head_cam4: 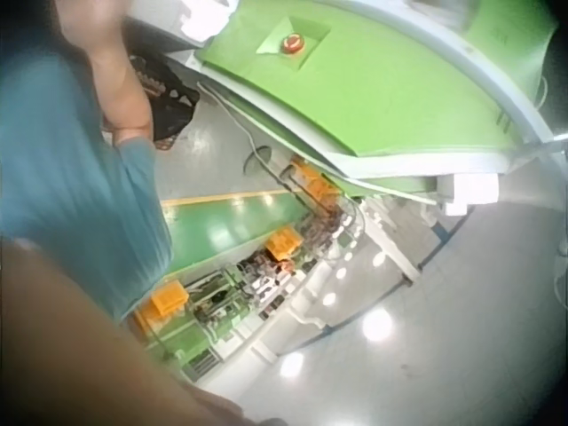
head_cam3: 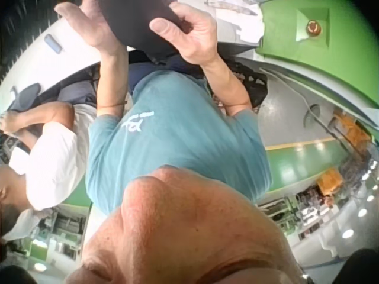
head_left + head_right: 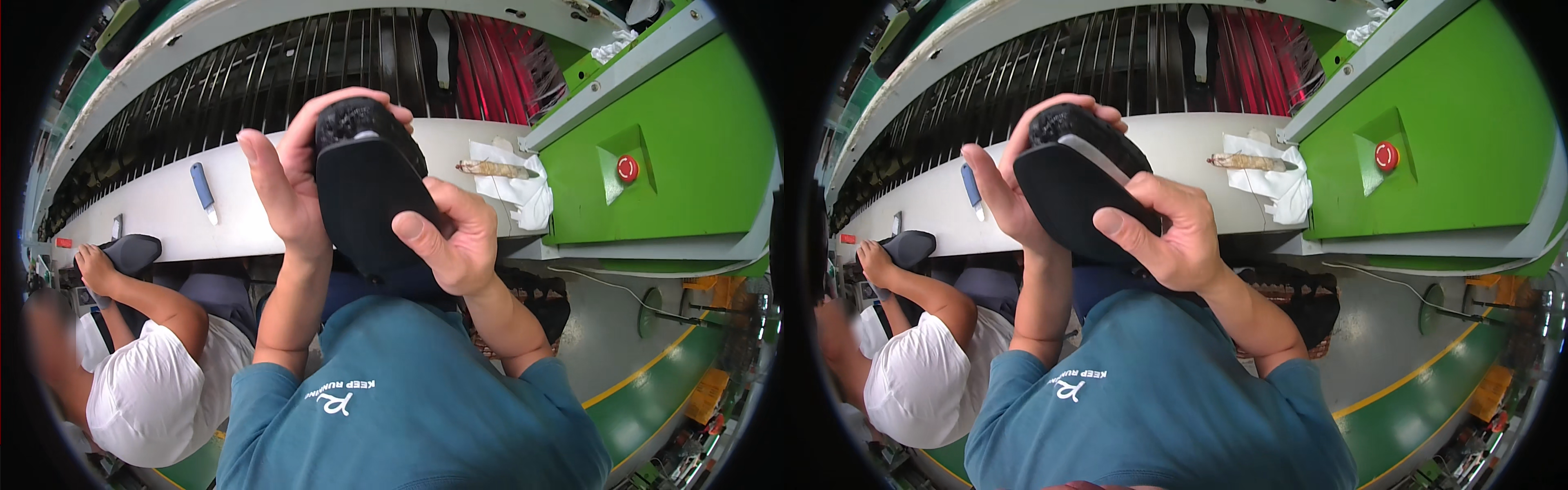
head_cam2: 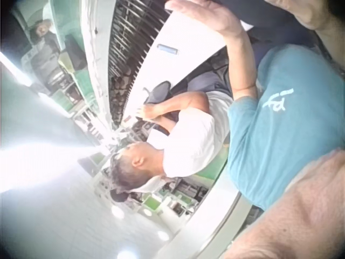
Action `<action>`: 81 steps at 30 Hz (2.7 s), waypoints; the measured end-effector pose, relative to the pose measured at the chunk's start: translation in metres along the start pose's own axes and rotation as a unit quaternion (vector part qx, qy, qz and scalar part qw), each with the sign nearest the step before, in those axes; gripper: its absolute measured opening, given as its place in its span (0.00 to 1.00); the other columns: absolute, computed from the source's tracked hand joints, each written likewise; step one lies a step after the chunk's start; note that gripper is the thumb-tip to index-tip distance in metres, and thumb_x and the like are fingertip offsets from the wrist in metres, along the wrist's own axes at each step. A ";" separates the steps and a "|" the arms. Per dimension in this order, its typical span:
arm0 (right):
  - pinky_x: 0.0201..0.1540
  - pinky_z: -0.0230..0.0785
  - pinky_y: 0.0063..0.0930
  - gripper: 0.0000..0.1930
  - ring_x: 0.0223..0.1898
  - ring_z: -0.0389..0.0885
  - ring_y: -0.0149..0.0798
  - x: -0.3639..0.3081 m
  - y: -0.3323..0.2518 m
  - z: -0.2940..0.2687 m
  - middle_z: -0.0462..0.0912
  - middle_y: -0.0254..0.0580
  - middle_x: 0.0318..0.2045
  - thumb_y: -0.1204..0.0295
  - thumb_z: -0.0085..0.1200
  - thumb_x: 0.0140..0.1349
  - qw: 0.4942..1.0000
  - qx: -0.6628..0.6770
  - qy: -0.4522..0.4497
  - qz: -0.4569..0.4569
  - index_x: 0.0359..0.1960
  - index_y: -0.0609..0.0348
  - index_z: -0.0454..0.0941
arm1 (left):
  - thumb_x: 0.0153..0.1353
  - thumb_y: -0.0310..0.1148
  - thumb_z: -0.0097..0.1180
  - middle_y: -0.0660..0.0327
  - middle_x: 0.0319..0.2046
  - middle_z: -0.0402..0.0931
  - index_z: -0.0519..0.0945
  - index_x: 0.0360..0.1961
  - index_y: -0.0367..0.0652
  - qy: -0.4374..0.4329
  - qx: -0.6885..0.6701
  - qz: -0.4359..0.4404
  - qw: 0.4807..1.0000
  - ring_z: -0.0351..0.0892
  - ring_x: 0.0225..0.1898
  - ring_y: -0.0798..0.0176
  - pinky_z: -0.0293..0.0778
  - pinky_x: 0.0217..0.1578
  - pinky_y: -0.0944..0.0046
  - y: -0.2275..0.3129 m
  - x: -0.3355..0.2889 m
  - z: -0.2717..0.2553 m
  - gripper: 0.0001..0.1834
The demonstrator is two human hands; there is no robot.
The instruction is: The person assembles sandals by hand at a factory workstation. They pick up a black sole and a green upper, align them, and press them together. The person repeatedly inspects the assembled sandal, checking the bond and alignment before placing it on the conveyor belt.
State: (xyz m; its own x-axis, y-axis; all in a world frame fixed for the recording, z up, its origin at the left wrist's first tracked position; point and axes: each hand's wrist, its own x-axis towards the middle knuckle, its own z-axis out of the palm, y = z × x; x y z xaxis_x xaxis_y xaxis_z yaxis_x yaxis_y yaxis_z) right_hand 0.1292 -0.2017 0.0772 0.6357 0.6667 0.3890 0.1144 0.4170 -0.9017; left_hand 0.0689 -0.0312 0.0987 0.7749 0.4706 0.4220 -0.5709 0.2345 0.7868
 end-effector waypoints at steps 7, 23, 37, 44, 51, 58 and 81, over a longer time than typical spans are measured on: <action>0.34 0.68 0.22 0.10 0.29 0.78 0.23 0.003 0.003 -0.001 0.86 0.32 0.28 0.68 0.72 0.72 1.000 -0.001 0.017 -0.017 0.39 0.63 0.87 | 0.75 0.80 0.20 0.34 0.53 0.85 0.74 0.65 0.21 -0.009 0.016 0.007 1.000 0.88 0.56 0.41 0.84 0.60 0.47 -0.004 0.000 -0.006 0.62; 0.26 0.65 0.21 0.12 0.24 0.77 0.21 0.000 0.002 0.002 0.84 0.32 0.23 0.69 0.72 0.70 0.999 -0.021 0.026 -0.010 0.31 0.64 0.86 | 0.63 0.55 0.59 0.37 0.48 0.86 0.79 0.60 0.24 0.020 0.142 0.030 0.989 0.89 0.50 0.43 0.87 0.52 0.49 0.009 -0.010 0.008 0.40; 0.25 0.63 0.21 0.12 0.23 0.76 0.20 -0.004 -0.001 0.000 0.84 0.31 0.22 0.71 0.71 0.70 1.000 -0.020 0.022 0.002 0.30 0.64 0.85 | 0.64 0.47 0.58 0.37 0.47 0.87 0.80 0.59 0.24 0.030 0.143 0.037 0.989 0.90 0.49 0.44 0.87 0.52 0.49 0.010 -0.015 0.012 0.34; 0.26 0.64 0.20 0.11 0.23 0.76 0.21 -0.003 -0.001 0.000 0.84 0.32 0.23 0.71 0.71 0.70 0.999 -0.025 0.020 -0.001 0.31 0.64 0.86 | 0.64 0.47 0.57 0.38 0.47 0.87 0.81 0.59 0.25 0.034 0.147 0.037 0.988 0.90 0.49 0.44 0.87 0.53 0.49 0.010 -0.015 0.014 0.34; 0.26 0.64 0.21 0.11 0.23 0.76 0.21 -0.003 0.000 0.000 0.84 0.32 0.23 0.71 0.71 0.70 0.999 -0.028 0.022 -0.008 0.31 0.63 0.86 | 0.65 0.47 0.57 0.38 0.48 0.87 0.81 0.58 0.25 0.036 0.146 0.040 0.988 0.90 0.49 0.45 0.87 0.53 0.49 0.010 -0.015 0.015 0.33; 0.26 0.63 0.21 0.11 0.23 0.75 0.21 -0.002 -0.001 -0.001 0.84 0.32 0.22 0.71 0.71 0.70 0.999 -0.035 0.019 -0.008 0.30 0.64 0.86 | 0.65 0.47 0.56 0.38 0.48 0.87 0.81 0.58 0.24 0.041 0.150 0.036 0.987 0.89 0.49 0.45 0.86 0.54 0.49 0.011 -0.015 0.016 0.33; 0.25 0.63 0.22 0.10 0.23 0.76 0.23 -0.004 0.002 -0.002 0.84 0.34 0.22 0.72 0.72 0.69 0.999 -0.041 0.009 -0.022 0.30 0.63 0.85 | 0.66 0.47 0.55 0.38 0.48 0.88 0.82 0.56 0.26 0.045 0.157 0.028 0.986 0.89 0.50 0.45 0.85 0.55 0.49 0.017 -0.018 0.019 0.32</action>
State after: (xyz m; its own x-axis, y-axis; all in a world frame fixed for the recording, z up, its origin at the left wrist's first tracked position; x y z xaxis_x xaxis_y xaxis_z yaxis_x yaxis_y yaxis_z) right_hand 0.1284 -0.2046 0.0739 0.6426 0.6374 0.4252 0.2030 0.3934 -0.8967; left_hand 0.0505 -0.0520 0.1130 0.7085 0.5530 0.4384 -0.4895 -0.0623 0.8698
